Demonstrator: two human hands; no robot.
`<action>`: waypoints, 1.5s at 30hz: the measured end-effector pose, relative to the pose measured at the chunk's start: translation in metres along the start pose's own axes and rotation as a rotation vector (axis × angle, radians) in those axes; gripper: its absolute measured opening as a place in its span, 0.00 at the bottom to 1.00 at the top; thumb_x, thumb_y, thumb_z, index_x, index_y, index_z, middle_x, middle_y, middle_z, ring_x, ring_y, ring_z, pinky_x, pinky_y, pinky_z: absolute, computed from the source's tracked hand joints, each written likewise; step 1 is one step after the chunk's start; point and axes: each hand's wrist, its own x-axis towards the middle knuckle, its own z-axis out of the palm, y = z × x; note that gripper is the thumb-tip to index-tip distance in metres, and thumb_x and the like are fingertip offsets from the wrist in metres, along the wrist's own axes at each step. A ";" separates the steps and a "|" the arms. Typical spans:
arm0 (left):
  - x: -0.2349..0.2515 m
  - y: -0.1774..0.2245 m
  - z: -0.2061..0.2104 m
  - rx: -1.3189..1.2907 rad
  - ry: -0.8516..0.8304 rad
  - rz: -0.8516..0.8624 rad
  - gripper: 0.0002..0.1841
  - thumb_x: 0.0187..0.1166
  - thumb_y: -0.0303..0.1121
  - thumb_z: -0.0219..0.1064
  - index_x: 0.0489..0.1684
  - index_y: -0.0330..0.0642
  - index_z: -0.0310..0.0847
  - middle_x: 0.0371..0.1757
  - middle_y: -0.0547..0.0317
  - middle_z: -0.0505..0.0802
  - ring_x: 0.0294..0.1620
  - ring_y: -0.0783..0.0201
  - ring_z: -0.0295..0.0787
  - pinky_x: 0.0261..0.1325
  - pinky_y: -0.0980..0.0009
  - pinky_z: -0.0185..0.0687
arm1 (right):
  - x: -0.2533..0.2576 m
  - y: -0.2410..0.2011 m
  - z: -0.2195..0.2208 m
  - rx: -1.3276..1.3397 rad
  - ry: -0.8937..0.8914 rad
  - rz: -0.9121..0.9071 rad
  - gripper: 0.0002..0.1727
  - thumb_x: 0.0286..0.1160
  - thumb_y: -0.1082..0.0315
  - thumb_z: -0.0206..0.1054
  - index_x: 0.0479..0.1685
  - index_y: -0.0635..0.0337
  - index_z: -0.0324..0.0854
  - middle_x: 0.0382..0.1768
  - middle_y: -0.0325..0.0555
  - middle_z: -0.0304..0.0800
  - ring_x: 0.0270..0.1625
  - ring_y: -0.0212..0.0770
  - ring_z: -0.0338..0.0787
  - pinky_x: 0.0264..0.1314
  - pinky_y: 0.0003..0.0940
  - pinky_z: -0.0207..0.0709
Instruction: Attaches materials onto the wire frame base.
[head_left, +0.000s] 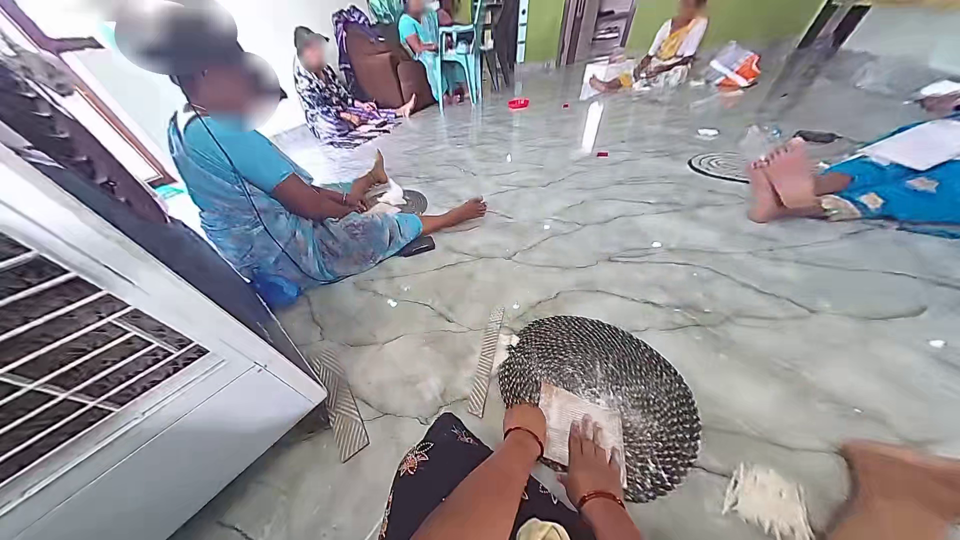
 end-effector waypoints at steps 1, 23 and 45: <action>0.001 0.001 0.002 0.017 0.001 0.006 0.19 0.84 0.27 0.62 0.70 0.26 0.81 0.77 0.31 0.82 0.79 0.33 0.79 0.75 0.34 0.77 | 0.004 0.003 -0.003 -0.039 -0.032 -0.011 0.60 0.73 0.53 0.77 0.98 0.62 0.35 0.97 0.61 0.35 0.98 0.61 0.37 0.94 0.69 0.36; -0.001 0.002 -0.005 0.012 0.017 0.002 0.18 0.85 0.27 0.61 0.70 0.29 0.82 0.78 0.34 0.83 0.81 0.36 0.78 0.77 0.36 0.75 | 0.014 0.021 0.001 -0.079 -0.050 -0.077 0.57 0.80 0.48 0.71 0.98 0.61 0.34 0.98 0.57 0.34 0.99 0.59 0.35 0.95 0.67 0.35; -0.005 0.004 -0.005 -0.043 0.013 0.016 0.19 0.89 0.26 0.54 0.73 0.28 0.79 0.80 0.34 0.81 0.83 0.36 0.75 0.80 0.37 0.73 | 0.040 0.022 0.075 -0.013 0.341 -0.055 0.33 0.85 0.70 0.56 0.89 0.71 0.60 0.86 0.67 0.67 0.90 0.65 0.66 0.91 0.61 0.54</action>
